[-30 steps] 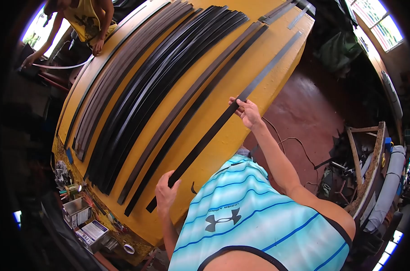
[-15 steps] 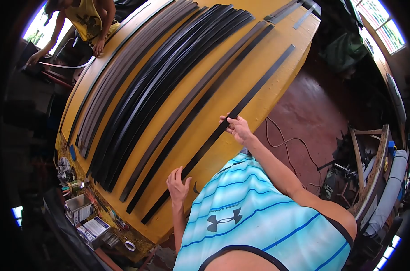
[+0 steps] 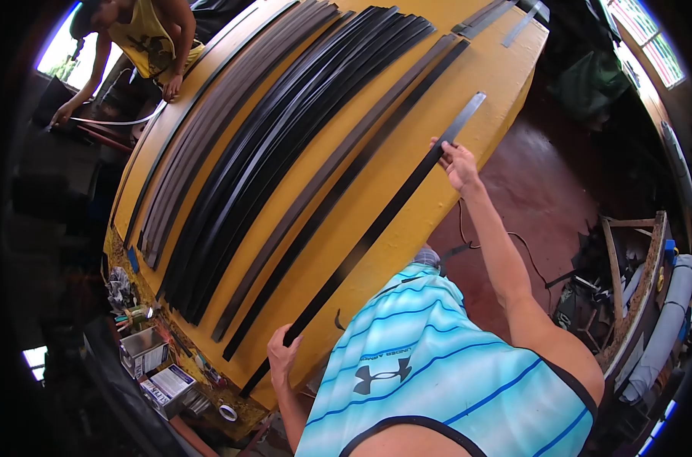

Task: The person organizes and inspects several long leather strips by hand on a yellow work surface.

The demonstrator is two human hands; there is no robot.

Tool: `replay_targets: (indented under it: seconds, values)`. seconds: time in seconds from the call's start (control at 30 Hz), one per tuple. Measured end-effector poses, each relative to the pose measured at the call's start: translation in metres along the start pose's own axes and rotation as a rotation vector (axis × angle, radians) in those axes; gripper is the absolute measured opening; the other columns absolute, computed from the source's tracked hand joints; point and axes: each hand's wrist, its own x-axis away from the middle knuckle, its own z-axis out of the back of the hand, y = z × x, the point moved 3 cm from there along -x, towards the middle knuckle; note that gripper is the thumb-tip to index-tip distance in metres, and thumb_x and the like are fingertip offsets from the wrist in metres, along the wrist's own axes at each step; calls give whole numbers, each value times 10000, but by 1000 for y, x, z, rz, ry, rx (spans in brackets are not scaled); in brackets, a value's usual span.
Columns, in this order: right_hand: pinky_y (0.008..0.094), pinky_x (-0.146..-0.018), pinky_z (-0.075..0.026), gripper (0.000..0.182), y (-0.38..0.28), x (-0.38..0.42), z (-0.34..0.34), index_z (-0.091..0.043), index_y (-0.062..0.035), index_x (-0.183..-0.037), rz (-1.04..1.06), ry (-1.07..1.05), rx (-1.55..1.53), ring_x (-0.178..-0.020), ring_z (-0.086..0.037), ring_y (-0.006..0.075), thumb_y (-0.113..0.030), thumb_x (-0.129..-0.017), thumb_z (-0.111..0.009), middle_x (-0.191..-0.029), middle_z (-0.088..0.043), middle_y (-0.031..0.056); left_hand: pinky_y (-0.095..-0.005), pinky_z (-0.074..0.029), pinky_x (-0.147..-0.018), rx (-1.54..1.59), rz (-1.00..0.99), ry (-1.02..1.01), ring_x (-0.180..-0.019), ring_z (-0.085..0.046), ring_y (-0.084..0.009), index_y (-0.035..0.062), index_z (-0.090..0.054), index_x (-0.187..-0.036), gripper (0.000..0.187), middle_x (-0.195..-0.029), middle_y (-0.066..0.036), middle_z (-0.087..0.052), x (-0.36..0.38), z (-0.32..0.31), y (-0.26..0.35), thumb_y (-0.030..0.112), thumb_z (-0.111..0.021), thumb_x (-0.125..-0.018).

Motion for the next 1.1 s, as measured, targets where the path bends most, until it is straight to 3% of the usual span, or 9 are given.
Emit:
replay_targets:
  seconds: [0.23,0.4,0.47,0.63,0.7,0.77,0.83,0.93,1.1]
  values:
    - [339,-885,-606,214,-84,-41,-38,-597,0,-1211,243,5,98,-1063,-703,199,-72,-1009,-591,-1178,-717,106,-430,-519,-889,-121,81,80,-1030,-653,-386,49,-690,-1194,409,-1090,-187,-680,10,56,-26,69,-771,-794]
    - [344,-890,-601,215,-109,-105,-65,-599,-6,-1204,275,-16,99,-1048,-709,202,-80,-1003,-606,-1146,-729,105,-413,-502,-909,-182,-33,175,-1040,-645,-370,27,-669,-1254,435,-1121,-187,-672,-26,83,-5,23,-744,-826]
    - [335,-765,-593,275,-120,-132,-74,-572,-20,-1233,297,-50,57,-890,-714,165,-102,-982,-648,-1047,-742,76,-409,-502,-911,-177,-62,175,-1045,-643,-372,29,-666,-1263,439,-1126,-187,-669,-43,86,4,28,-743,-830]
    - [360,-758,-598,362,-94,-160,-68,-583,7,-1214,189,174,331,-767,-654,146,-195,-944,-714,-1007,-701,87,-433,-505,-880,-129,-124,178,-998,-630,-376,58,-665,-1271,437,-1066,-179,-650,-80,73,-3,72,-754,-843]
    - [404,-907,-574,499,-76,-132,-71,-578,34,-1278,36,260,999,-956,-688,237,-290,-927,-722,-1178,-683,152,-426,-505,-887,-144,-93,120,-993,-632,-372,62,-663,-1278,442,-1059,-177,-653,-92,59,-19,89,-751,-846]
    - [408,-1077,-477,601,-18,-158,-40,-554,44,-1346,416,300,1211,-1216,-618,305,-336,-909,-716,-1334,-624,213,-422,-499,-899,-148,-39,119,-1008,-617,-350,84,-670,-1276,451,-1054,-159,-631,-96,46,-37,117,-763,-836]
    - [418,-1191,-345,630,0,-117,-48,-512,35,-1419,476,188,1316,-1411,-446,362,-313,-921,-678,-1494,-481,264,-425,-488,-913,-157,-49,163,-1025,-592,-335,107,-683,-1268,463,-1051,-138,-596,-98,40,-44,120,-783,-816]
    - [435,-1229,-271,645,31,-96,-45,-470,26,-1461,628,75,1555,-1469,-343,396,-307,-936,-641,-1589,-347,260,-433,-477,-925,-214,-91,211,-1027,-571,-325,125,-698,-1260,479,-1057,-119,-565,-97,38,-49,117,-805,-793]
    - [458,-1256,-193,747,37,-96,-44,-319,-23,-1562,595,39,1556,-1513,-234,418,-326,-949,-618,-1640,-242,251,-433,-472,-927,-258,-99,192,-1025,-561,-312,127,-713,-1248,485,-1078,-112,-549,-94,33,-48,125,-823,-776]
